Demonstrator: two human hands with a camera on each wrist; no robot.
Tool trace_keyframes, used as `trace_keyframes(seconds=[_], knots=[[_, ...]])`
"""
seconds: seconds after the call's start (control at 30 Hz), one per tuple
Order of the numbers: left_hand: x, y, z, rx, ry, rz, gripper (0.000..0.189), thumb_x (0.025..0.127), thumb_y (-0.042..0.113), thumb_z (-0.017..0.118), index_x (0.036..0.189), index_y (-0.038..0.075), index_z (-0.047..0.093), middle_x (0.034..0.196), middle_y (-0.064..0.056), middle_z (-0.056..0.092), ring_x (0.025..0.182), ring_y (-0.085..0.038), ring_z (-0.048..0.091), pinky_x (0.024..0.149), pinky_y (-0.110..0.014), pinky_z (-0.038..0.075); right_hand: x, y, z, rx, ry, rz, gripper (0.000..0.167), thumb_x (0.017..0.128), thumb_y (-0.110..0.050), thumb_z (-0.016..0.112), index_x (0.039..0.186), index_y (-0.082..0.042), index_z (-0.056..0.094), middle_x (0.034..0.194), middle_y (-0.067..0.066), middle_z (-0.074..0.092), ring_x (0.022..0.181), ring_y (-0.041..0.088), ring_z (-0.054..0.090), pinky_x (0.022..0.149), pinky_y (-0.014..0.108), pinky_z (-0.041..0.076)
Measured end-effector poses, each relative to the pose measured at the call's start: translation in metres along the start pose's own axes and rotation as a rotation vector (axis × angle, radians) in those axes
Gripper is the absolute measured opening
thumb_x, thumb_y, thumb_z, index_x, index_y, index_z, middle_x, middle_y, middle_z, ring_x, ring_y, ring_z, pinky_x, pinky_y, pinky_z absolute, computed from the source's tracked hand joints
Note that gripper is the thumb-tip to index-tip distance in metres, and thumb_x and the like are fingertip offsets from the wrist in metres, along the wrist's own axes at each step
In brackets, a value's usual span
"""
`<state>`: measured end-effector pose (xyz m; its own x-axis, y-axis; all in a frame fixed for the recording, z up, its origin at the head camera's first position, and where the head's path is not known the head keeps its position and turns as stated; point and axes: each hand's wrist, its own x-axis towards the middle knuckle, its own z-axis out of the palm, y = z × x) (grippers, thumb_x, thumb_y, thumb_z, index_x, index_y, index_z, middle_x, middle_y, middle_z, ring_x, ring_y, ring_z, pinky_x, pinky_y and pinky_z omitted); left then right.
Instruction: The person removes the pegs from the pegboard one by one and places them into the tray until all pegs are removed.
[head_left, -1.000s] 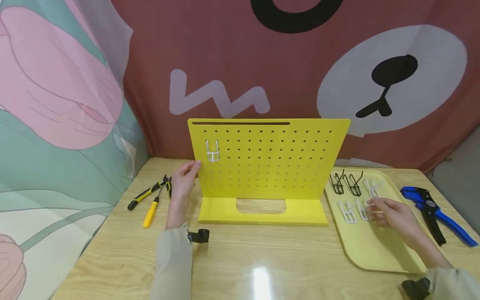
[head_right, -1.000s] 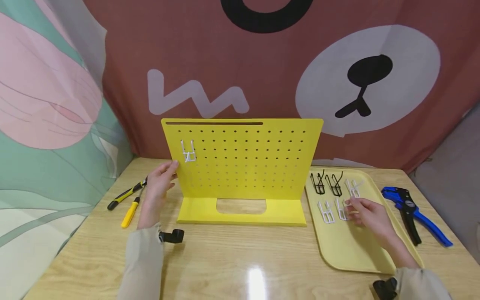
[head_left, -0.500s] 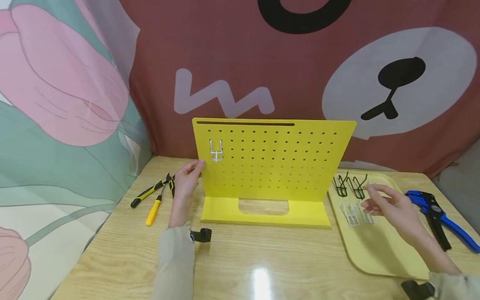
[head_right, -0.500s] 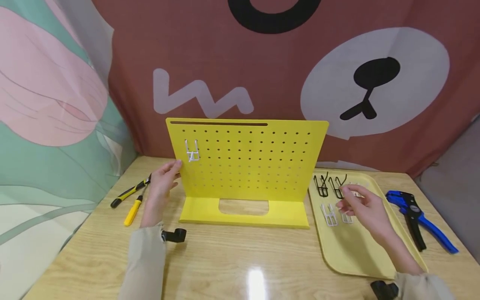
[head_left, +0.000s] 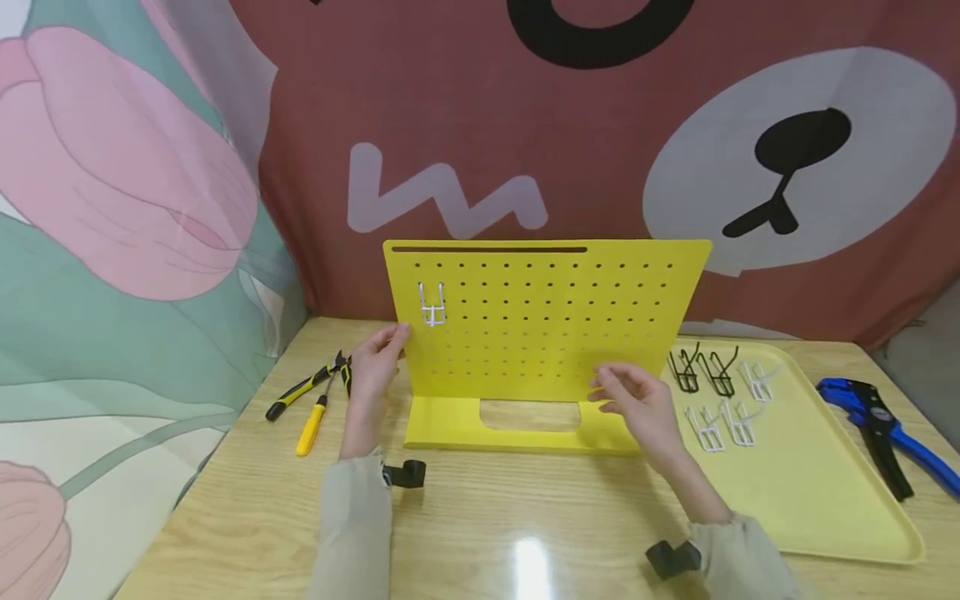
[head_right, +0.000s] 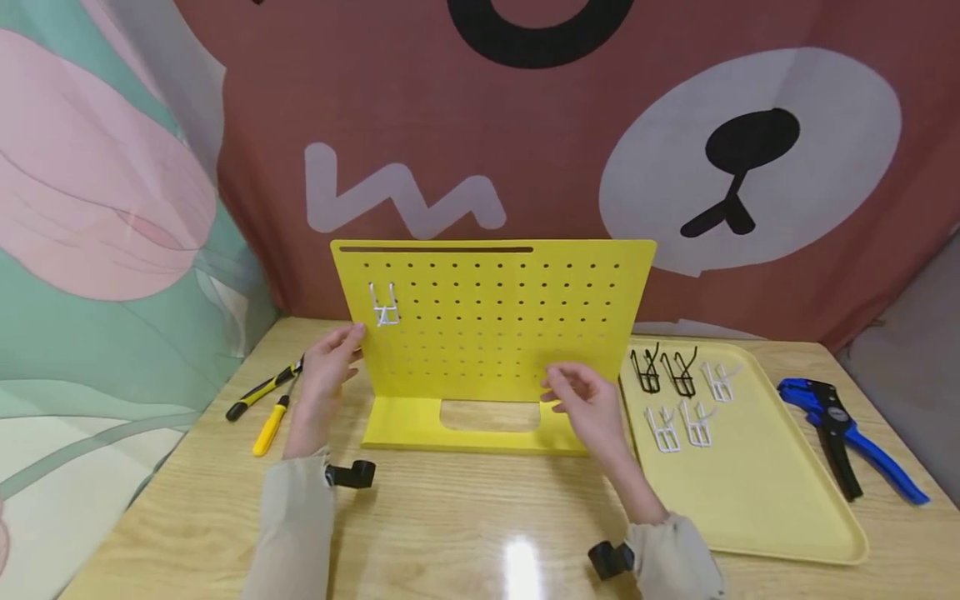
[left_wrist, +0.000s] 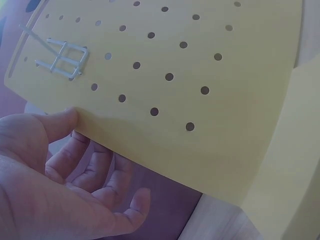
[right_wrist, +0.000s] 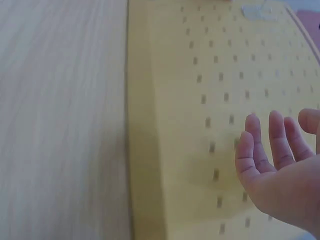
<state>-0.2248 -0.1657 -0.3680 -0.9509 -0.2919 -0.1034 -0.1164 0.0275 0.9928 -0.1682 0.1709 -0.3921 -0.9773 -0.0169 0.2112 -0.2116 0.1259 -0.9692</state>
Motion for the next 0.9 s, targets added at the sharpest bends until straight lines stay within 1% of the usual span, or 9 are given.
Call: trace_keyframes(seconds=[0.1, 0.17, 0.33, 0.47, 0.6, 0.67, 0.73, 0.77, 0.9], knots=[[0.000, -0.002, -0.001, -0.001, -0.001, -0.003, 0.040, 0.094, 0.035, 0.061, 0.123, 0.006, 0.063, 0.120, -0.008, 0.058, 0.102, -0.021, 0.054, 0.088, -0.040, 0.037, 0.009, -0.007, 0.025, 0.036, -0.046, 0.002, 0.034, 0.099, -0.019, 0.056, 0.116, 0.010, 0.057, 0.092, 0.005, 0.069, 0.081, 0.019, 0.068, 0.071, 0.033, 0.055], [0.000, -0.003, -0.001, -0.005, 0.002, -0.007, 0.041, 0.094, 0.035, 0.062, 0.122, 0.006, 0.063, 0.120, -0.008, 0.058, 0.102, -0.022, 0.054, 0.088, -0.039, 0.037, 0.016, -0.014, 0.040, 0.062, -0.074, -0.003, 0.033, 0.098, -0.019, 0.057, 0.115, 0.010, 0.058, 0.092, 0.006, 0.069, 0.081, 0.019, 0.068, 0.072, 0.033, 0.055], [0.001, -0.001, -0.002, -0.003, 0.007, -0.001, 0.043, 0.093, 0.038, 0.062, 0.123, 0.007, 0.063, 0.121, -0.008, 0.059, 0.103, -0.021, 0.055, 0.091, -0.041, 0.038, 0.028, -0.031, 0.073, 0.126, -0.102, -0.021, 0.027, 0.097, -0.015, 0.059, 0.112, 0.007, 0.061, 0.092, 0.010, 0.069, 0.079, 0.017, 0.067, 0.072, 0.036, 0.055], [0.000, 0.000, -0.002, 0.001, 0.000, 0.004, 0.042, 0.094, 0.037, 0.061, 0.123, 0.006, 0.063, 0.121, -0.009, 0.059, 0.102, -0.021, 0.055, 0.091, -0.041, 0.037, 0.033, -0.042, 0.092, 0.159, -0.121, -0.048, 0.023, 0.096, -0.012, 0.059, 0.110, 0.006, 0.063, 0.092, 0.013, 0.069, 0.077, 0.017, 0.067, 0.073, 0.041, 0.055], [0.000, 0.000, -0.001, 0.001, -0.008, 0.010, 0.041, 0.095, 0.036, 0.060, 0.122, 0.005, 0.062, 0.120, -0.009, 0.058, 0.103, -0.023, 0.055, 0.089, -0.039, 0.037, 0.040, -0.048, 0.108, 0.173, -0.149, -0.097, 0.022, 0.096, -0.012, 0.059, 0.109, 0.006, 0.063, 0.091, 0.015, 0.068, 0.077, 0.018, 0.066, 0.073, 0.046, 0.054], [0.001, 0.000, 0.000, 0.001, -0.010, 0.011, 0.042, 0.095, 0.036, 0.061, 0.123, 0.005, 0.062, 0.121, -0.010, 0.058, 0.104, -0.023, 0.055, 0.090, -0.040, 0.037, 0.044, -0.050, 0.116, 0.181, -0.164, -0.101, 0.022, 0.096, -0.012, 0.059, 0.110, 0.005, 0.063, 0.091, 0.015, 0.068, 0.076, 0.018, 0.066, 0.073, 0.046, 0.054], [0.001, 0.000, 0.000, -0.002, -0.012, 0.008, 0.042, 0.094, 0.036, 0.061, 0.123, 0.005, 0.062, 0.122, -0.010, 0.058, 0.104, -0.024, 0.055, 0.091, -0.041, 0.037, 0.046, -0.054, 0.125, 0.187, -0.185, -0.097, 0.023, 0.097, -0.012, 0.058, 0.111, 0.005, 0.063, 0.091, 0.015, 0.068, 0.076, 0.019, 0.066, 0.074, 0.051, 0.053], [0.001, 0.000, 0.000, -0.001, -0.013, 0.006, 0.042, 0.094, 0.036, 0.061, 0.124, 0.006, 0.062, 0.122, -0.010, 0.058, 0.104, -0.023, 0.054, 0.091, -0.041, 0.037, 0.047, -0.055, 0.129, 0.189, -0.194, -0.093, 0.023, 0.097, -0.012, 0.058, 0.112, 0.005, 0.062, 0.091, 0.015, 0.068, 0.076, 0.019, 0.066, 0.073, 0.051, 0.053], [0.000, 0.000, -0.001, 0.011, -0.011, 0.005, 0.044, 0.094, 0.038, 0.061, 0.125, 0.006, 0.061, 0.123, -0.010, 0.058, 0.104, -0.022, 0.054, 0.089, -0.039, 0.037, 0.051, -0.063, 0.145, 0.188, -0.236, -0.101, 0.024, 0.097, -0.013, 0.057, 0.114, 0.004, 0.062, 0.092, 0.017, 0.068, 0.075, 0.021, 0.067, 0.072, 0.052, 0.053]])
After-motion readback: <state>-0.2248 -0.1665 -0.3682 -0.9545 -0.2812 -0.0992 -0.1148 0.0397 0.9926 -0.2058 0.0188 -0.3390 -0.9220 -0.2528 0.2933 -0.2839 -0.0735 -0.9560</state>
